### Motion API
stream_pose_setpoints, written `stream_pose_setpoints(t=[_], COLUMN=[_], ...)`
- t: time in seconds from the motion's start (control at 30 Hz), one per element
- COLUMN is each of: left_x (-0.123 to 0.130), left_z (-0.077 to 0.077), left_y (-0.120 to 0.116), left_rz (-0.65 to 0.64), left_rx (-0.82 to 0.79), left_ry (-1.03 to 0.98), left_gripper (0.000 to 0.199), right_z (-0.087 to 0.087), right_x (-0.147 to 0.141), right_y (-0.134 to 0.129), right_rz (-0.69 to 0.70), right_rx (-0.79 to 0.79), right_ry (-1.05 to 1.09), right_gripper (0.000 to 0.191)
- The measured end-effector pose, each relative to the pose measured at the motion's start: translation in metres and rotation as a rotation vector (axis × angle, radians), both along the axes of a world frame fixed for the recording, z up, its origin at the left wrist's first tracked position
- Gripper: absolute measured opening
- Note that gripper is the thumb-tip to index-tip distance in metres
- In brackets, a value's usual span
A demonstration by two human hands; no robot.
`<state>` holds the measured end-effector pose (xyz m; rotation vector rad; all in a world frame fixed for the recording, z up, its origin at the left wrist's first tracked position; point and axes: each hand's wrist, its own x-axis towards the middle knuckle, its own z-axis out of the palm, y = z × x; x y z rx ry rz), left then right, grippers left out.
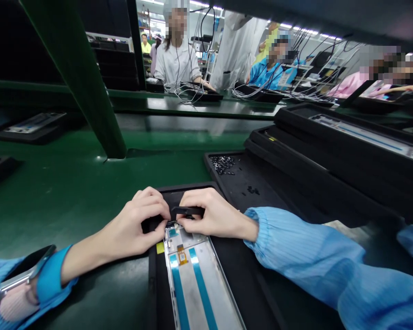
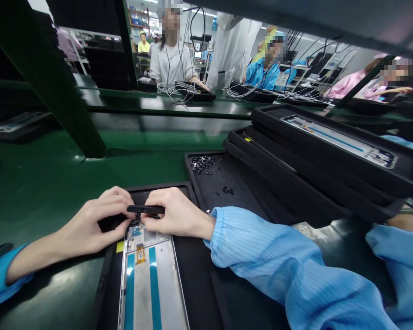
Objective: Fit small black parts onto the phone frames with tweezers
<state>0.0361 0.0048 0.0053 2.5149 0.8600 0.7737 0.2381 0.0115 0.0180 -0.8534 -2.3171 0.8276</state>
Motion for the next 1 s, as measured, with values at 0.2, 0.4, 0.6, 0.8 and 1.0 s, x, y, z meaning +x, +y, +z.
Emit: stream_pose_setpoints(t=[0.2, 0.4, 0.6, 0.8, 1.0], left_x=[-0.0005, -0.0008, 0.0000, 0.0016, 0.0009], left_z=[0.0005, 0.0019, 0.0037, 0.0024, 0.0017], left_y=[0.0019, 0.0006, 0.0008, 0.0014, 0.0003], left_rz=[-0.017, -0.018, -0.024, -0.008, -0.016], left_rx=[0.009, -0.008, -0.019, 0.006, 0.017], left_ry=[0.015, 0.022, 0.025, 0.023, 0.022], left_gripper=[0.011, 0.012, 0.012, 0.013, 0.013], right_z=[-0.0043, -0.0055, -0.0073, -0.0054, -0.0037], right_x=[-0.0031, -0.0041, -0.0038, -0.0047, -0.0044], right_y=[-0.0030, -0.0053, -0.0060, -0.0059, -0.0046], right_rz=[-0.040, -0.063, -0.062, -0.061, -0.045], right_rx=[0.095, 0.108, 0.115, 0.097, 0.077], right_ry=[0.008, -0.002, -0.022, 0.000, 0.001], right_gripper=[0.008, 0.012, 0.006, 0.009, 0.007])
